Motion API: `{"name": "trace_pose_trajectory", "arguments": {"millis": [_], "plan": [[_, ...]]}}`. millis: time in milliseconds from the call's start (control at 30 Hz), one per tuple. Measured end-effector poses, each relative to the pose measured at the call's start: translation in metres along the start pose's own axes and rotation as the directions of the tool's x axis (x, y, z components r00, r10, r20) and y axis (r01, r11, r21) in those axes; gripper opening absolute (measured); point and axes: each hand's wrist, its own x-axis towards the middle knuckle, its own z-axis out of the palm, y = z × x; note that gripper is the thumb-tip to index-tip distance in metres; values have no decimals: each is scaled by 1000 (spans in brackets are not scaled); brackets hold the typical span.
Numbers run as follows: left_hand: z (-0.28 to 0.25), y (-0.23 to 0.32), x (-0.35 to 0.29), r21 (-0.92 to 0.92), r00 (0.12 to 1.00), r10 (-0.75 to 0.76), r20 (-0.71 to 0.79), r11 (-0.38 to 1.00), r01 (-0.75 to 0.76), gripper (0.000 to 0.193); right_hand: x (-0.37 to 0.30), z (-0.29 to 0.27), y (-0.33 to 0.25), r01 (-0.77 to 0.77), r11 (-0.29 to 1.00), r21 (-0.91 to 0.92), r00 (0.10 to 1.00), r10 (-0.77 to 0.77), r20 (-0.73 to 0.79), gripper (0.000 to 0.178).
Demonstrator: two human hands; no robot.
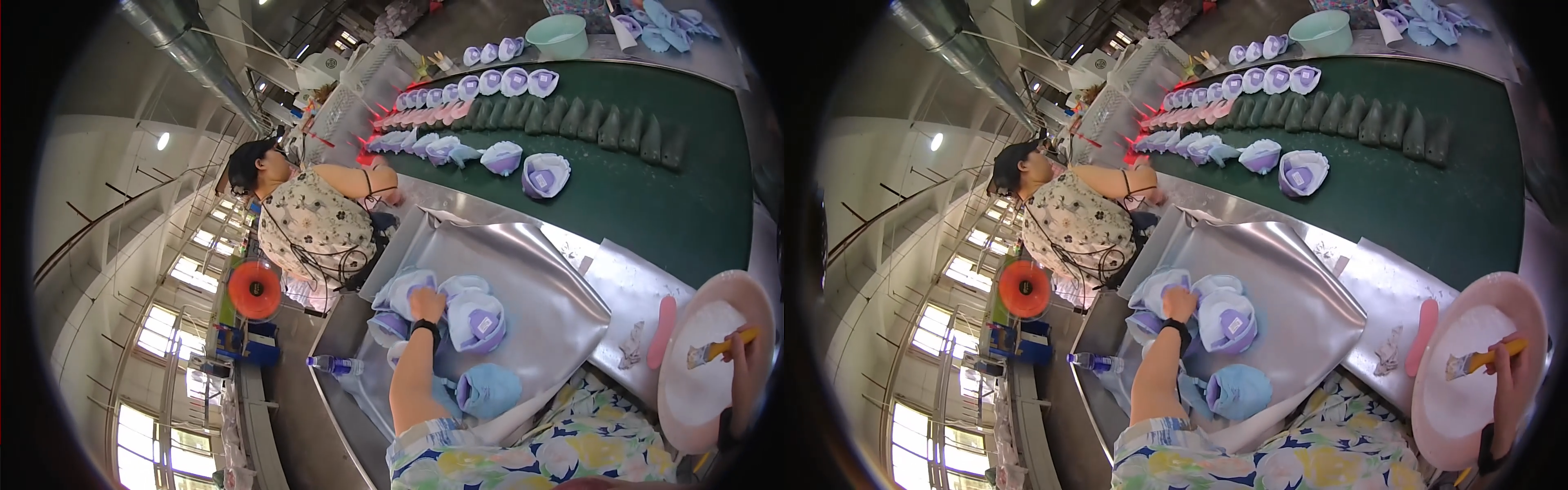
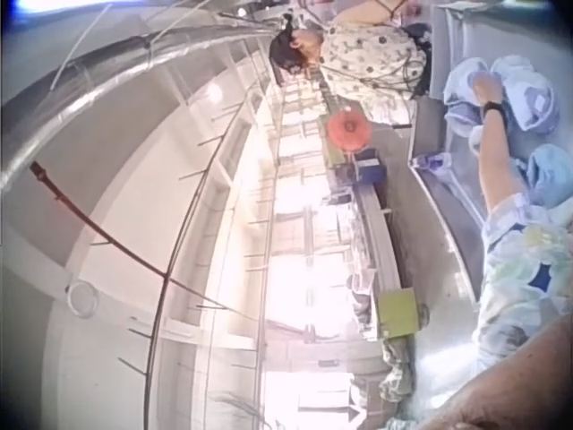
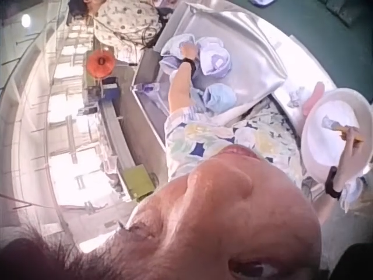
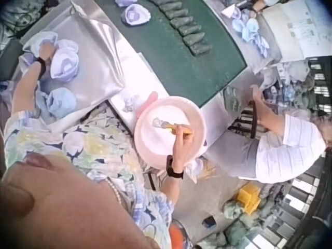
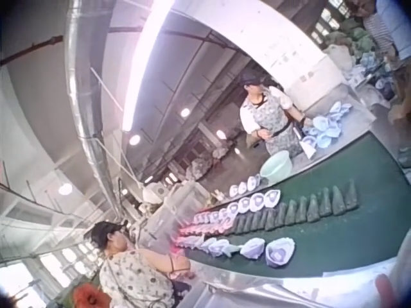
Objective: Applying a white liquid adhesive compound using a paintbrush to the interior edges of lilac shoe upper components at a manufacturing line.
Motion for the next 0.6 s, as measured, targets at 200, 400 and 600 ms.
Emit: {"name": "trace_pose_trajectory", "arguments": {"millis": [200, 400, 600], "plan": [[-68, 134, -29, 75, 845, 467, -261, 882, -465, 35, -13, -4, 4, 9, 994, 105, 999, -13, 39, 13], [-58, 225, -150, 363, 450, 886, -109, 457, -812, 30, -17, -17, 32, -88, 971, 224, 995, 94, -17, 15], [-25, 213, -149, -77, 361, 930, -73, 355, -931, 39, -43, -40, 45, -110, 992, 62, 994, 111, -22, 15]]}}
